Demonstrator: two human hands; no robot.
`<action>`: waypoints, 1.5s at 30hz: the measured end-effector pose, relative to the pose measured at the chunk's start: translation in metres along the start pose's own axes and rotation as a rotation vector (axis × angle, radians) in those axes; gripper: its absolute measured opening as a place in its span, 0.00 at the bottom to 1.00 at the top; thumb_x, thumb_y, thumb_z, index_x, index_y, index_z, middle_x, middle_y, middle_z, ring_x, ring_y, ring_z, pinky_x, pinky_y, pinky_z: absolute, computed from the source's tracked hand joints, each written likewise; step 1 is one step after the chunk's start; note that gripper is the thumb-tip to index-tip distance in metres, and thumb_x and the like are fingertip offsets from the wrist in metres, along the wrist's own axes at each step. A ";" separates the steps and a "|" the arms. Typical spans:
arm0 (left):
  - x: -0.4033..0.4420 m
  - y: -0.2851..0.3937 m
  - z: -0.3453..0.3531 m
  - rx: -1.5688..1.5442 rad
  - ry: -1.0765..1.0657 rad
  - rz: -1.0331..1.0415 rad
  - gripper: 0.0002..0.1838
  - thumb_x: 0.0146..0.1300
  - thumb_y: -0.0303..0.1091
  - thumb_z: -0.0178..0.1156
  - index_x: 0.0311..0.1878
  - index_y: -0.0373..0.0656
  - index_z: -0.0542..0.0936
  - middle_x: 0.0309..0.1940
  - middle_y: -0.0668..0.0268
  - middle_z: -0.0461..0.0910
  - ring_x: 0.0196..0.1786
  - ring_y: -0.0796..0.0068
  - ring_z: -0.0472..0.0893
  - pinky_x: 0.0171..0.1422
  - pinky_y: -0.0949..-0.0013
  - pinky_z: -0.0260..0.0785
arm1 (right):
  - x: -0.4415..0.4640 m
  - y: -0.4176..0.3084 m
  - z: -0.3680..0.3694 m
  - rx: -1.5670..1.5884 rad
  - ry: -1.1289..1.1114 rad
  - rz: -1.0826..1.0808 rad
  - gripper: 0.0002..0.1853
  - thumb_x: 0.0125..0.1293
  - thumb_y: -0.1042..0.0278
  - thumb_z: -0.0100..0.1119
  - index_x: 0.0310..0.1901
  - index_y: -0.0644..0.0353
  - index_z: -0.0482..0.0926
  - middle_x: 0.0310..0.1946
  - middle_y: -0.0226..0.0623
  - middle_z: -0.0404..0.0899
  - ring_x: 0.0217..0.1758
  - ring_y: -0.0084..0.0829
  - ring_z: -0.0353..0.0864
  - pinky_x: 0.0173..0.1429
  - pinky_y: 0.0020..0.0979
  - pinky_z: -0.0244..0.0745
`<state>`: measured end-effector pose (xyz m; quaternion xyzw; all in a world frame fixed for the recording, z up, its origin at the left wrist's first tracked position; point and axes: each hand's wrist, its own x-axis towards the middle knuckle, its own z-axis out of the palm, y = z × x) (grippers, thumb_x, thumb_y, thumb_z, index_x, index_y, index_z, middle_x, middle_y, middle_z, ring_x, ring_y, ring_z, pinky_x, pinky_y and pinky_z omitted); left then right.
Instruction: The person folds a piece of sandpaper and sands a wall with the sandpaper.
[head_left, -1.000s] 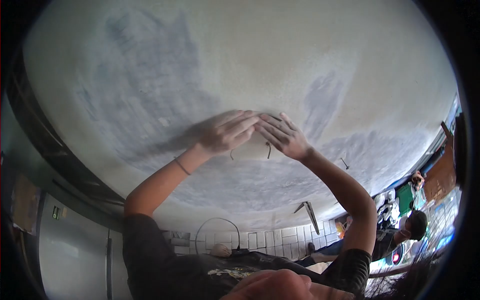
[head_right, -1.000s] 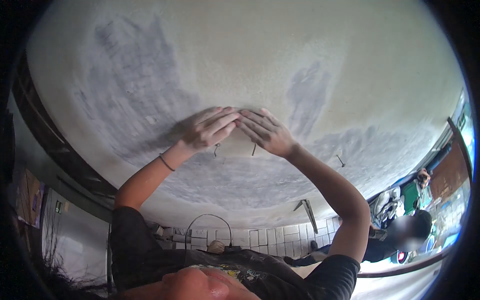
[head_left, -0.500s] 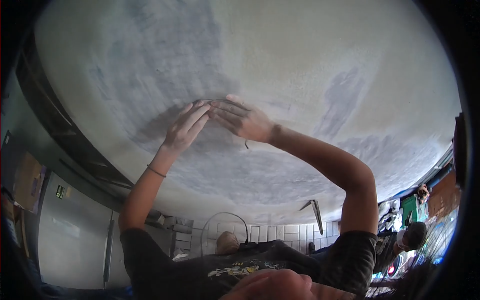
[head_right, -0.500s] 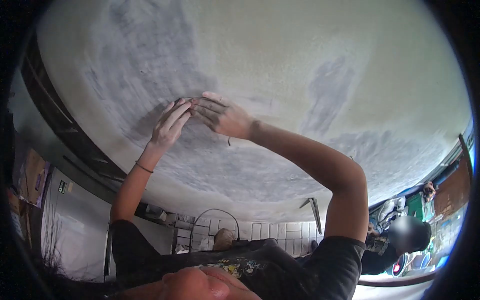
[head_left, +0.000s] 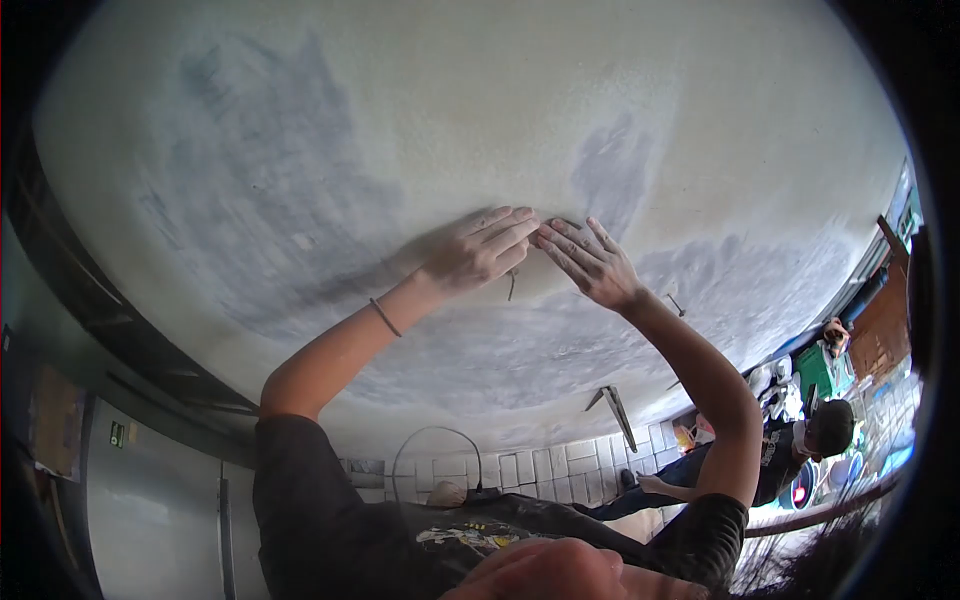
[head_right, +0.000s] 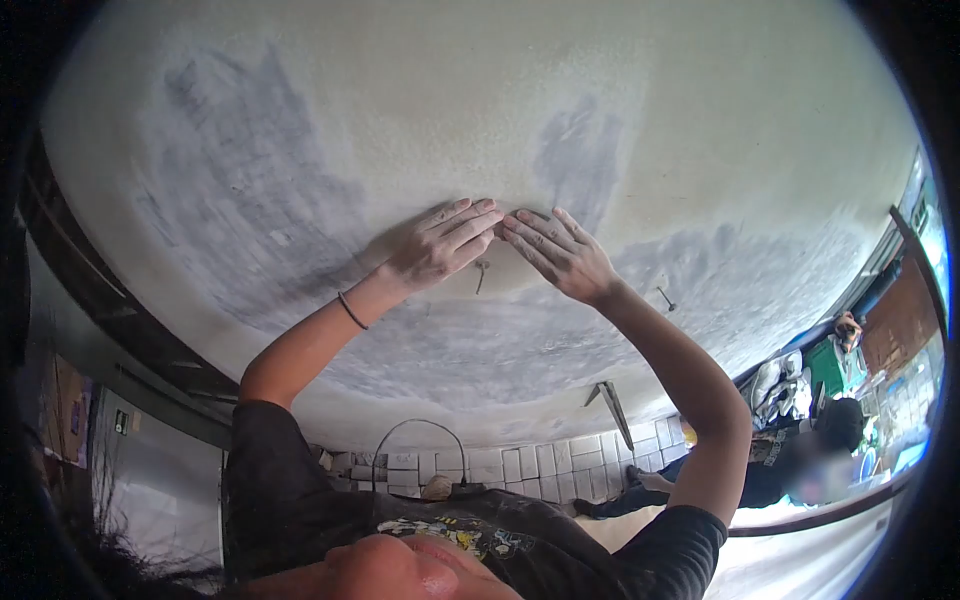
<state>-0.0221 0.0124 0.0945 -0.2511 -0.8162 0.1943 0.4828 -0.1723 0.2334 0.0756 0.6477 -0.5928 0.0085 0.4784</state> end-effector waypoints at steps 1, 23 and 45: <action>-0.001 -0.004 -0.002 -0.017 0.013 0.000 0.01 0.65 0.30 0.64 0.37 0.46 0.83 0.60 0.70 0.81 0.67 0.71 0.78 0.73 0.63 0.73 | 0.005 -0.004 0.002 0.002 0.007 -0.005 0.30 0.71 0.64 0.52 0.76 0.50 0.66 0.76 0.30 0.66 0.80 0.29 0.62 0.83 0.47 0.53; -0.087 -0.051 -0.086 0.306 -0.029 -0.095 0.06 0.66 0.30 0.64 0.45 0.48 0.85 0.61 0.69 0.83 0.67 0.72 0.79 0.77 0.62 0.66 | 0.137 -0.034 0.017 0.088 0.330 -0.282 0.26 0.66 0.65 0.56 0.66 0.54 0.78 0.70 0.30 0.75 0.75 0.29 0.70 0.84 0.42 0.55; -0.165 -0.051 -0.125 0.295 -0.145 -0.281 0.06 0.67 0.32 0.63 0.46 0.51 0.84 0.63 0.72 0.82 0.70 0.74 0.76 0.81 0.55 0.56 | 0.188 -0.097 0.037 0.128 0.329 -0.336 0.27 0.64 0.64 0.57 0.66 0.54 0.78 0.69 0.32 0.76 0.77 0.29 0.68 0.86 0.42 0.48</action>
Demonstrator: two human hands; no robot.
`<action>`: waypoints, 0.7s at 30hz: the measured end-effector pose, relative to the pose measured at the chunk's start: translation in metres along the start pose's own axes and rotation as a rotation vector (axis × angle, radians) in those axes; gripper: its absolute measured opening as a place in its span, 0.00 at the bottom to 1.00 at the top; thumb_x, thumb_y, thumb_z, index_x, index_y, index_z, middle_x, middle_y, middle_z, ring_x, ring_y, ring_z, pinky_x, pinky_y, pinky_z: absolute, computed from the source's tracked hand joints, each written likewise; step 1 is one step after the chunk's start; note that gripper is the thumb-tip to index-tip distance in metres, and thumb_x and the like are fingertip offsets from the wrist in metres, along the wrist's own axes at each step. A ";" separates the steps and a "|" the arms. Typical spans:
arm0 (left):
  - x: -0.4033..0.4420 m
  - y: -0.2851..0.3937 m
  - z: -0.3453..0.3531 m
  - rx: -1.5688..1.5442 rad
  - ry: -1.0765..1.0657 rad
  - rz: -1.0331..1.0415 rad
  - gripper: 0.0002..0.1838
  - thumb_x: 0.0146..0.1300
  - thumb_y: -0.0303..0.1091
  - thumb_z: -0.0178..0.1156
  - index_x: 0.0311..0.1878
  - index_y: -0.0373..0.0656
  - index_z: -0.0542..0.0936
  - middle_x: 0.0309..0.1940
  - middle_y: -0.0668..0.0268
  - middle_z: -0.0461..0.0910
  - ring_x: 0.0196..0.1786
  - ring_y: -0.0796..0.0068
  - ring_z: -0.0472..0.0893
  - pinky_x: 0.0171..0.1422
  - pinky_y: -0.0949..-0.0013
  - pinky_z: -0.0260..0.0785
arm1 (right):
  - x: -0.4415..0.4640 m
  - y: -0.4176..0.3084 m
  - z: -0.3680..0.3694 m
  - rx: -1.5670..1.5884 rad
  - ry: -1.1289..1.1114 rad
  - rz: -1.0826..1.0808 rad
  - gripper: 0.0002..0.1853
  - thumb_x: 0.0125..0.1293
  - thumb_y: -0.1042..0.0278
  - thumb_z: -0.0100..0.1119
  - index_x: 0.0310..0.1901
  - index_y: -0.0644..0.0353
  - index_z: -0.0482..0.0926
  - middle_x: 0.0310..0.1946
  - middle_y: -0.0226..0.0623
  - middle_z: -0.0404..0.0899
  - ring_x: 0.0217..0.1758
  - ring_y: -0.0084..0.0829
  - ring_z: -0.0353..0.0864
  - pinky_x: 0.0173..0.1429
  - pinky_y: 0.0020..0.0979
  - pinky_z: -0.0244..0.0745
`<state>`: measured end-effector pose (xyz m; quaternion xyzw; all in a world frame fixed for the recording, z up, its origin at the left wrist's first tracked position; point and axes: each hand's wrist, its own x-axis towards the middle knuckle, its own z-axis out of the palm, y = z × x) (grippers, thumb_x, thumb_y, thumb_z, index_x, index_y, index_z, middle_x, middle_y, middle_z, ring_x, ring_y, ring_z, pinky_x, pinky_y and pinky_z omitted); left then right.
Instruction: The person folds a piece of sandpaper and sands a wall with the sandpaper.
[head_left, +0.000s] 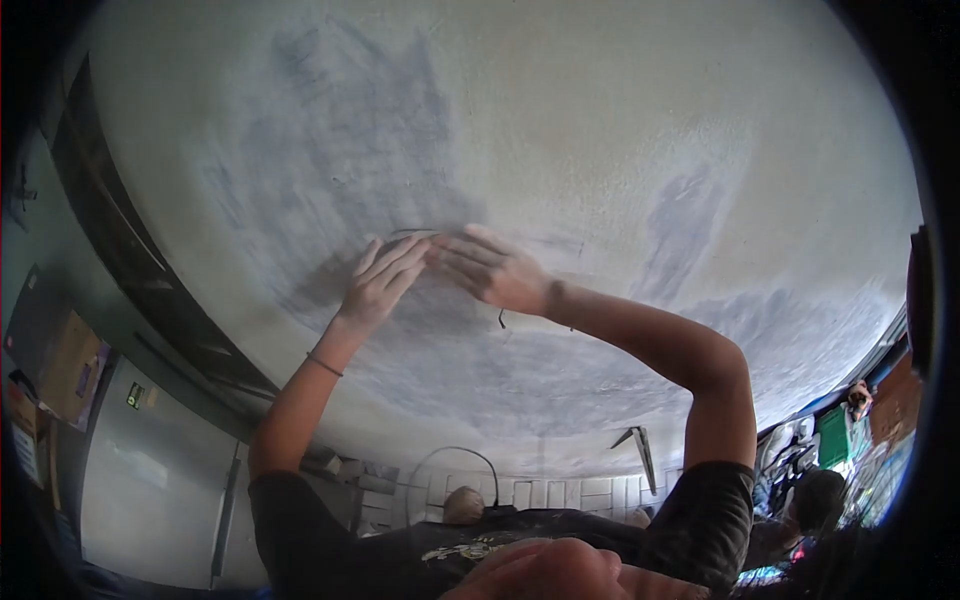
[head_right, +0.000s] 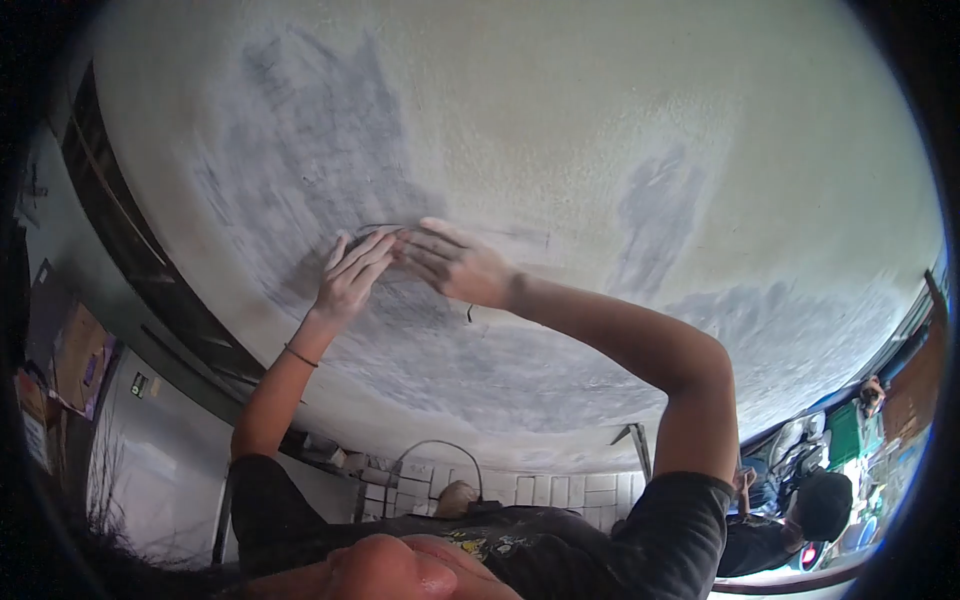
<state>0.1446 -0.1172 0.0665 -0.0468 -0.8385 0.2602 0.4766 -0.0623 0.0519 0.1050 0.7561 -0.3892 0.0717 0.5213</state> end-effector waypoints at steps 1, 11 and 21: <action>-0.010 -0.003 -0.001 0.011 -0.039 -0.066 0.07 0.67 0.31 0.63 0.47 0.51 0.84 0.63 0.71 0.82 0.70 0.73 0.77 0.81 0.54 0.54 | 0.006 -0.005 0.006 -0.010 0.009 0.014 0.27 0.64 0.64 0.57 0.66 0.54 0.78 0.69 0.32 0.76 0.77 0.29 0.68 0.86 0.42 0.48; 0.078 0.057 0.027 -0.145 0.042 -0.003 0.14 0.67 0.24 0.58 0.52 0.48 0.83 0.66 0.66 0.80 0.72 0.69 0.75 0.82 0.46 0.49 | -0.072 0.042 -0.053 -0.012 -0.024 0.083 0.26 0.65 0.66 0.57 0.66 0.53 0.78 0.69 0.31 0.75 0.75 0.29 0.69 0.85 0.44 0.53; 0.160 0.146 0.089 -0.229 0.094 0.266 0.04 0.69 0.35 0.61 0.43 0.56 0.83 0.64 0.81 0.80 0.70 0.86 0.75 0.86 0.52 0.48 | -0.200 0.028 -0.123 -0.095 -0.313 0.350 0.28 0.69 0.67 0.56 0.71 0.50 0.72 0.74 0.29 0.69 0.79 0.30 0.64 0.83 0.49 0.52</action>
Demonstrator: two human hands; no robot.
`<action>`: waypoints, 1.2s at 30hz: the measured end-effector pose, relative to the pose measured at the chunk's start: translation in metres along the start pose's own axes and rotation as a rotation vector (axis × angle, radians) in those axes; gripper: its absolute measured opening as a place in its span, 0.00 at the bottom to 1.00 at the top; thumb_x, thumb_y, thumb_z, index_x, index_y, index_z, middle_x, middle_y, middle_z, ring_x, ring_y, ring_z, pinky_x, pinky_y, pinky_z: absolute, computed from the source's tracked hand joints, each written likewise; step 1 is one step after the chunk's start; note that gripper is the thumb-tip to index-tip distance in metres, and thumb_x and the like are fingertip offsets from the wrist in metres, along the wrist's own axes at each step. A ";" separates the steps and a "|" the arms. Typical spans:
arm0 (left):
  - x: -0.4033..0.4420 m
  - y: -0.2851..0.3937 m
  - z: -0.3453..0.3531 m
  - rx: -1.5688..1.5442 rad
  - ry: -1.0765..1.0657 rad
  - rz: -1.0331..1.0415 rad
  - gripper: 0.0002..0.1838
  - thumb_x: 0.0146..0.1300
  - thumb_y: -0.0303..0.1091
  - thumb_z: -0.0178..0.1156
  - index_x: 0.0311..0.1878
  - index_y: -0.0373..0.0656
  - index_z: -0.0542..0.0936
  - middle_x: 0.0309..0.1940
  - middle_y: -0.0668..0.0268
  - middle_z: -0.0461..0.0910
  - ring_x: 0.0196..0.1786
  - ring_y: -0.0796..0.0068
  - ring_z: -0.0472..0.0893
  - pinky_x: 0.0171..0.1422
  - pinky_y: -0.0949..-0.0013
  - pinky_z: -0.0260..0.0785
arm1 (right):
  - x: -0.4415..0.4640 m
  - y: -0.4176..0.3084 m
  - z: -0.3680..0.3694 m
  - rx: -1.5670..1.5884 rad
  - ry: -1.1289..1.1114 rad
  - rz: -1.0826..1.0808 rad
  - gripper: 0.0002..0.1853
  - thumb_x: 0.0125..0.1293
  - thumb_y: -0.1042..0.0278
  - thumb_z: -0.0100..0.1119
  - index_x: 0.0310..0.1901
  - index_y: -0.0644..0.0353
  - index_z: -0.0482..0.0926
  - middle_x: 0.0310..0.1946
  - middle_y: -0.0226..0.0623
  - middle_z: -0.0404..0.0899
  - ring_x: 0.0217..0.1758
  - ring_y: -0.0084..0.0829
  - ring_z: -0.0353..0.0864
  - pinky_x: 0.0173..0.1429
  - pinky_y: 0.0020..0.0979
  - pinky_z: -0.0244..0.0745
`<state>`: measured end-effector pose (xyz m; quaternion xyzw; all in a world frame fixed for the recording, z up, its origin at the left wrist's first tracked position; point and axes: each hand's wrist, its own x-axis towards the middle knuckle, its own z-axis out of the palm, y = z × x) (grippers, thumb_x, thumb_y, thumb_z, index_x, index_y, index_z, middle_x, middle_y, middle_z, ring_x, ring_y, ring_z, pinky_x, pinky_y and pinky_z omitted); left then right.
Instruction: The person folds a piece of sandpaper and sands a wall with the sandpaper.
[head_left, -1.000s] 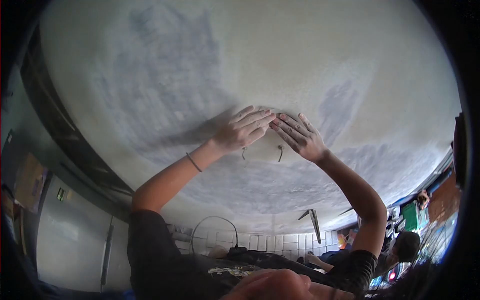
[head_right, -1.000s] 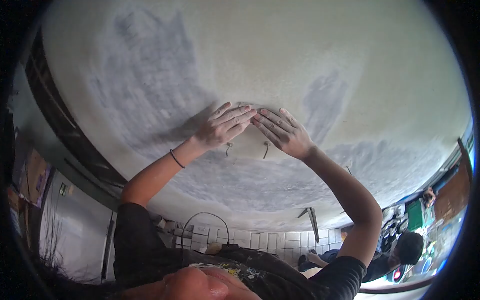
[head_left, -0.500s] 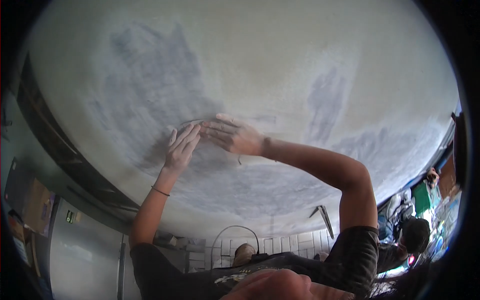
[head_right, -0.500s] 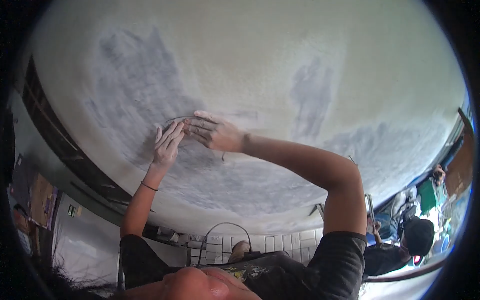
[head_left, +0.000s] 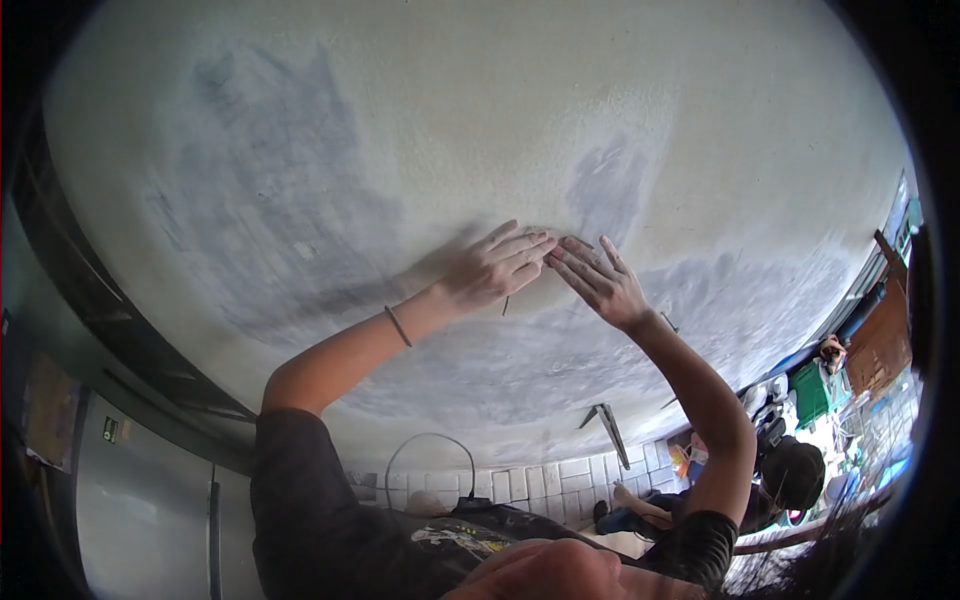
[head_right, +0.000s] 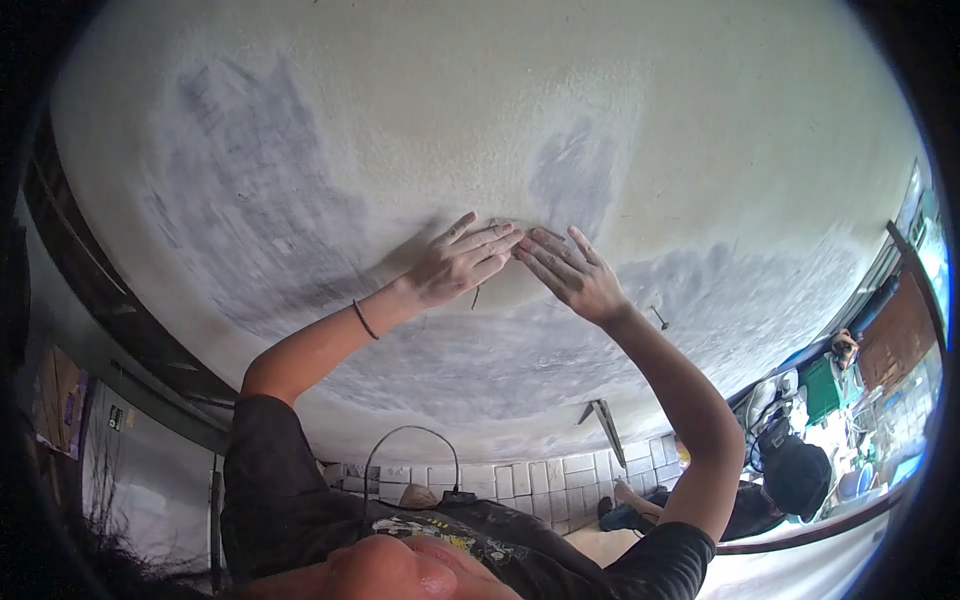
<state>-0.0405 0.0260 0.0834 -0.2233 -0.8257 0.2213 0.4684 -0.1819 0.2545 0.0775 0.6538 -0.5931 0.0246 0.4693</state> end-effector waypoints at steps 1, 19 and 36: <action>-0.001 -0.002 -0.001 0.002 0.003 -0.004 0.04 0.69 0.35 0.61 0.43 0.56 0.83 0.64 0.81 0.80 0.70 0.86 0.75 0.86 0.52 0.48 | 0.001 0.000 0.002 -0.001 -0.001 -0.005 0.28 0.69 0.67 0.56 0.71 0.50 0.72 0.74 0.29 0.69 0.79 0.30 0.64 0.83 0.49 0.52; -0.167 -0.078 -0.117 0.267 -0.064 -0.277 0.07 0.68 0.29 0.61 0.45 0.52 0.85 0.61 0.69 0.84 0.68 0.74 0.78 0.83 0.51 0.47 | 0.197 -0.100 0.049 0.072 0.343 -0.283 0.25 0.63 0.63 0.58 0.63 0.53 0.81 0.67 0.30 0.77 0.76 0.30 0.68 0.85 0.42 0.54; -0.031 -0.022 -0.027 -0.004 0.043 -0.099 0.05 0.69 0.36 0.62 0.44 0.58 0.85 0.63 0.80 0.82 0.69 0.83 0.76 0.85 0.49 0.47 | 0.041 -0.018 0.016 -0.024 0.109 -0.054 0.27 0.68 0.65 0.57 0.70 0.47 0.74 0.74 0.26 0.69 0.79 0.28 0.64 0.82 0.50 0.56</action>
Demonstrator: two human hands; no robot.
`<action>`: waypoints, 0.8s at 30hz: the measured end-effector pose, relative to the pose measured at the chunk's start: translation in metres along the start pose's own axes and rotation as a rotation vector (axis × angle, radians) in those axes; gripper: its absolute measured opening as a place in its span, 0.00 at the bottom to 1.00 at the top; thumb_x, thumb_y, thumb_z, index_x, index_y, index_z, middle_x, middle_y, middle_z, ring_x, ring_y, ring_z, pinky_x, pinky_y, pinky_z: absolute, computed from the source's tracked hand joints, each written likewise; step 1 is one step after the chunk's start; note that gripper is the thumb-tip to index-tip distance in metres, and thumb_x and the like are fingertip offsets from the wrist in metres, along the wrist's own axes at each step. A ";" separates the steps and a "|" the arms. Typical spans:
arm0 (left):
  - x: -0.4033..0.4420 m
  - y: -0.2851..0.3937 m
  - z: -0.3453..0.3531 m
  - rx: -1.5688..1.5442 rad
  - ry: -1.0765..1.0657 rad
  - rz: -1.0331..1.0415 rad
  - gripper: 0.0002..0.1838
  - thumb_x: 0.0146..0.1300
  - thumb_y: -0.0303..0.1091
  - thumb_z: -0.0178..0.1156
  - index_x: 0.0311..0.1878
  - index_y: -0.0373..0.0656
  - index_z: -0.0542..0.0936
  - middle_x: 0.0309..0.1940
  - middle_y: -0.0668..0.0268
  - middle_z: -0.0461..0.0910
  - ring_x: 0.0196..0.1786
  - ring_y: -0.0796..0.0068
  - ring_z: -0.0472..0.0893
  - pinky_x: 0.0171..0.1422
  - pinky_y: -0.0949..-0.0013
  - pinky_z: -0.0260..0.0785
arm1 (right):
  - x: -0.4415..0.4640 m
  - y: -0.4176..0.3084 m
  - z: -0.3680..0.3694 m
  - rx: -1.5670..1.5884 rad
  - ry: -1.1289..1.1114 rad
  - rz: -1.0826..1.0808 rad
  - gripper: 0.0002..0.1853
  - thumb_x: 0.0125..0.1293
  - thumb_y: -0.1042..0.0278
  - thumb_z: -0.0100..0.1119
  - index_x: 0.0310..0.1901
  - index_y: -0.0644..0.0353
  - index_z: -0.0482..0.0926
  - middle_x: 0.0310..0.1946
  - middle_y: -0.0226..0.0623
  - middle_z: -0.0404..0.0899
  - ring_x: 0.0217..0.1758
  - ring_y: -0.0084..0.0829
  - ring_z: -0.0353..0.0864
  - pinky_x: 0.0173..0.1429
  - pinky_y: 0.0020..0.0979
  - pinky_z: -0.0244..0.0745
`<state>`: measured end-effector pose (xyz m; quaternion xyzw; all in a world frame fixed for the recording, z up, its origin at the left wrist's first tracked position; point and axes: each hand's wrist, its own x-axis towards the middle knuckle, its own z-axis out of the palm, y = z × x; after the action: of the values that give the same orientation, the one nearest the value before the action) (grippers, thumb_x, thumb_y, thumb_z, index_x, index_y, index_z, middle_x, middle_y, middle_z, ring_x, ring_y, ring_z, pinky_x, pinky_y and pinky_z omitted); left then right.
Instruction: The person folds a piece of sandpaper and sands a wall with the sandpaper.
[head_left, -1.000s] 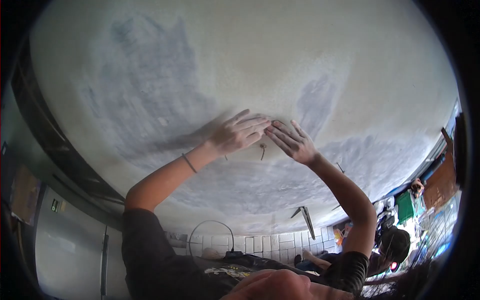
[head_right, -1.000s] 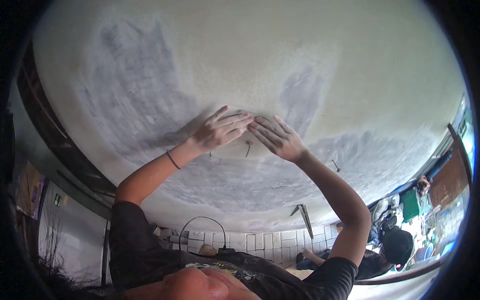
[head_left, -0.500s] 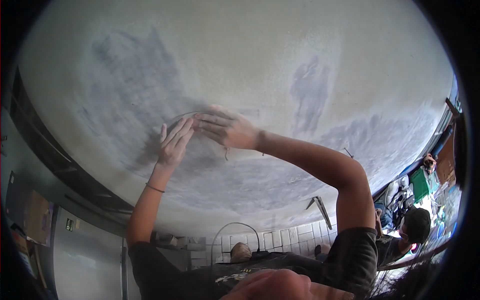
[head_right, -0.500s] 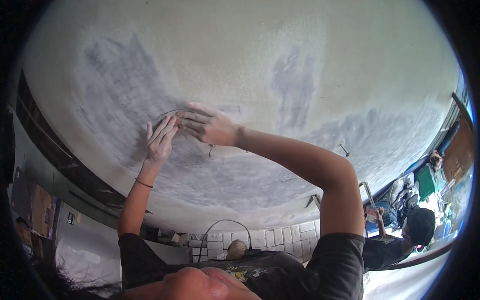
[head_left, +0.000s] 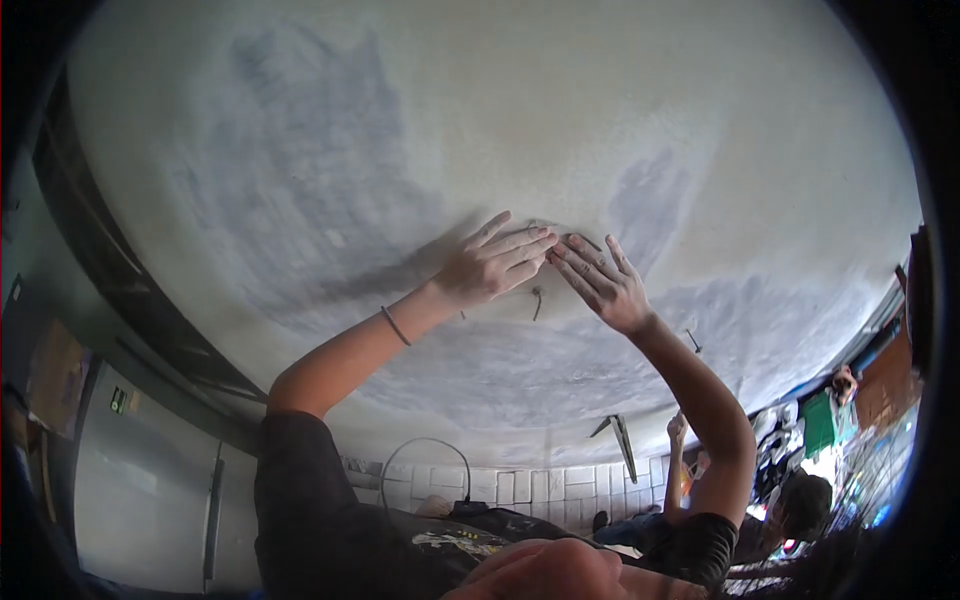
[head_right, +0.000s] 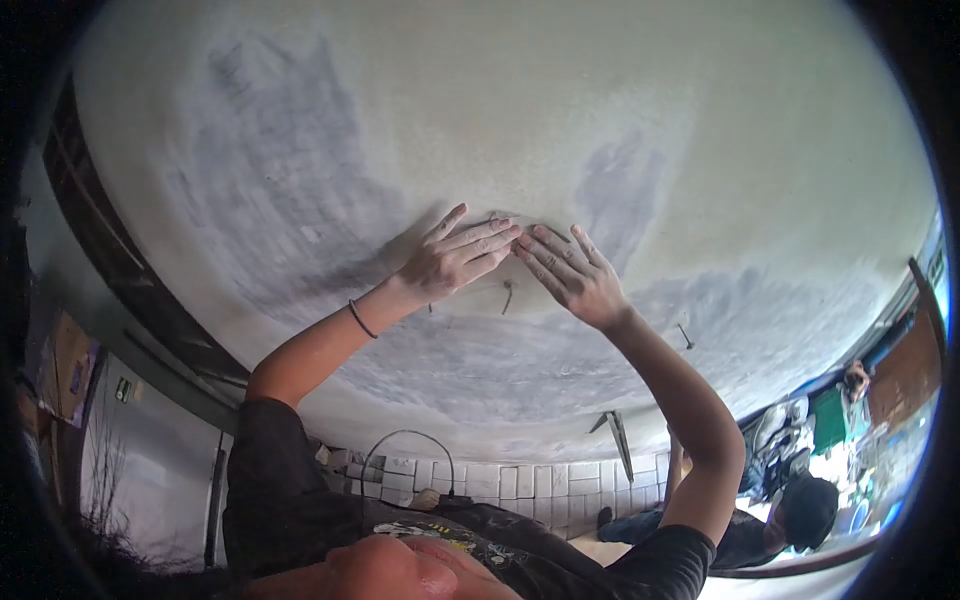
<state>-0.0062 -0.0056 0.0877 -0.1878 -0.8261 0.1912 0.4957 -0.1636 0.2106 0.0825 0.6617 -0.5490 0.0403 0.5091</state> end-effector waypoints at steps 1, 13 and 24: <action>-0.005 -0.005 -0.004 0.005 0.005 0.009 0.06 0.69 0.35 0.62 0.45 0.58 0.85 0.63 0.80 0.82 0.69 0.83 0.76 0.85 0.49 0.46 | 0.009 -0.004 0.002 -0.009 -0.017 0.020 0.28 0.68 0.65 0.57 0.71 0.47 0.74 0.74 0.26 0.69 0.79 0.28 0.64 0.82 0.50 0.56; -0.112 -0.069 -0.135 0.189 -0.170 -0.291 0.09 0.67 0.27 0.61 0.47 0.48 0.85 0.61 0.68 0.83 0.69 0.72 0.78 0.77 0.46 0.59 | 0.176 -0.095 0.048 0.191 0.254 -0.131 0.25 0.63 0.65 0.57 0.62 0.55 0.81 0.67 0.31 0.77 0.76 0.30 0.68 0.83 0.43 0.55; -0.012 -0.036 -0.048 0.047 -0.058 -0.035 0.07 0.66 0.28 0.61 0.44 0.48 0.85 0.61 0.70 0.83 0.68 0.71 0.78 0.79 0.48 0.58 | 0.062 -0.008 0.013 0.191 0.224 -0.027 0.27 0.68 0.64 0.57 0.69 0.51 0.75 0.70 0.28 0.75 0.76 0.28 0.69 0.81 0.48 0.60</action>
<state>0.0378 -0.0363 0.1176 -0.1559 -0.8387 0.2070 0.4790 -0.1395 0.1577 0.1091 0.7057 -0.4735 0.1589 0.5025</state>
